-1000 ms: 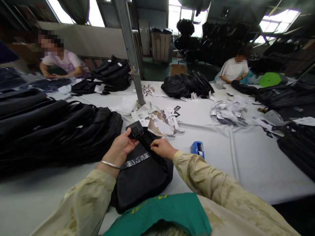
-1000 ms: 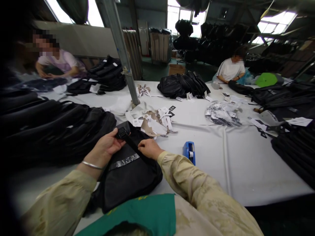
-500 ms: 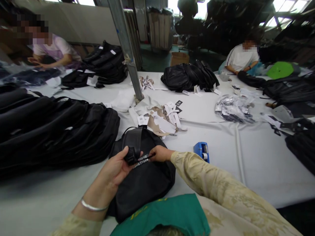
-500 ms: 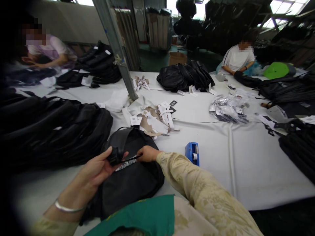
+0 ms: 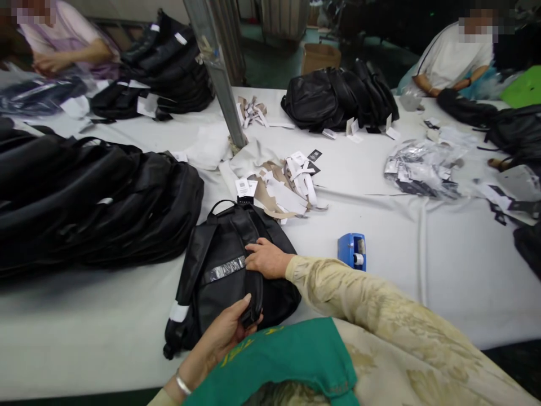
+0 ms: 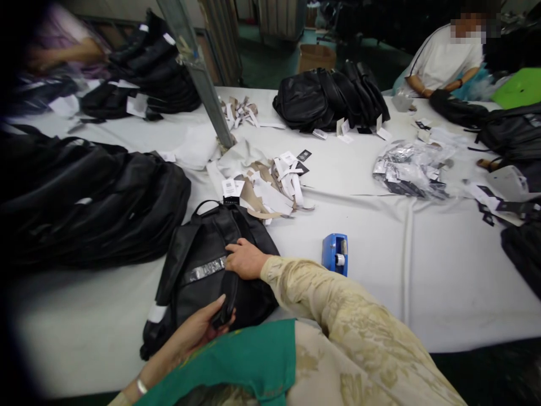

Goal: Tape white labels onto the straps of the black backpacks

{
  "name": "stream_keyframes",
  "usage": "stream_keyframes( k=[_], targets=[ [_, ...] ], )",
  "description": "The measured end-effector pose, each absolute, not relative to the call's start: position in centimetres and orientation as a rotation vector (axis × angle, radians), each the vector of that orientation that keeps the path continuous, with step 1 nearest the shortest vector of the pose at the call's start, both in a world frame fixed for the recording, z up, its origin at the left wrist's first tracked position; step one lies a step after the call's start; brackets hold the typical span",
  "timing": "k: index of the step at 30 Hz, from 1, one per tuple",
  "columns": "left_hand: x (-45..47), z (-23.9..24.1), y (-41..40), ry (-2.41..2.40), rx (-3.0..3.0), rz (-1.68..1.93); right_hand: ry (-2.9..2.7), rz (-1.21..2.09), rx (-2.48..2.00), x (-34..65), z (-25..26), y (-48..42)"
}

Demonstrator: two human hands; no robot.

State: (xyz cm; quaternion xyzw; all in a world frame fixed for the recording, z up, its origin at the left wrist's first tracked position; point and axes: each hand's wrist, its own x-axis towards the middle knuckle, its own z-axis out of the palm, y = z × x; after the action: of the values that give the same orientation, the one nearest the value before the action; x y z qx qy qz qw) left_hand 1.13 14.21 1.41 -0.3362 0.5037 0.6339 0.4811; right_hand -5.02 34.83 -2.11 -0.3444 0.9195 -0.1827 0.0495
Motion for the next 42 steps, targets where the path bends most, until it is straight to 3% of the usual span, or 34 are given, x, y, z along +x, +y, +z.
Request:
stream_keyframes(
  k=[7,10,13,16,19,23,30,33,37,42],
  targets=[
    [-2.2,0.6,17.1,1.127,-0.719,1.830,2.926,-0.704,-0.841,-3.4,-3.0,35.3],
    [-2.7,0.2,17.4,1.149,-0.753,1.763,3.077,-0.878,-0.191,-1.3,-3.4,37.2],
    [-2.7,0.2,16.8,1.188,-0.823,1.687,2.782,-1.079,0.533,1.7,-5.2,39.3],
    [-2.5,0.5,16.3,1.208,-0.826,1.661,2.366,-1.272,0.876,5.2,-7.5,39.6],
    [-2.5,1.2,16.2,1.220,-0.823,1.654,2.318,-1.340,1.057,8.1,-9.2,37.3],
    [-2.8,2.2,14.7,1.248,-0.800,1.607,2.274,-1.419,1.059,10.6,-9.6,32.0],
    [-2.1,1.9,8.3,1.293,-0.713,1.539,2.398,-1.090,0.249,8.1,-6.3,30.9],
    [-1.4,1.5,6.7,1.317,-0.749,1.556,2.673,-1.240,0.524,1.6,-4.6,34.2],
    [-1.1,1.2,6.0,1.338,-0.758,1.586,2.392,-1.702,0.787,-8.0,-3.7,36.6],
    [-1.3,0.5,6.0,1.342,-0.700,1.602,2.553,-1.569,0.916,-12.4,-4.2,36.7]
  ],
)
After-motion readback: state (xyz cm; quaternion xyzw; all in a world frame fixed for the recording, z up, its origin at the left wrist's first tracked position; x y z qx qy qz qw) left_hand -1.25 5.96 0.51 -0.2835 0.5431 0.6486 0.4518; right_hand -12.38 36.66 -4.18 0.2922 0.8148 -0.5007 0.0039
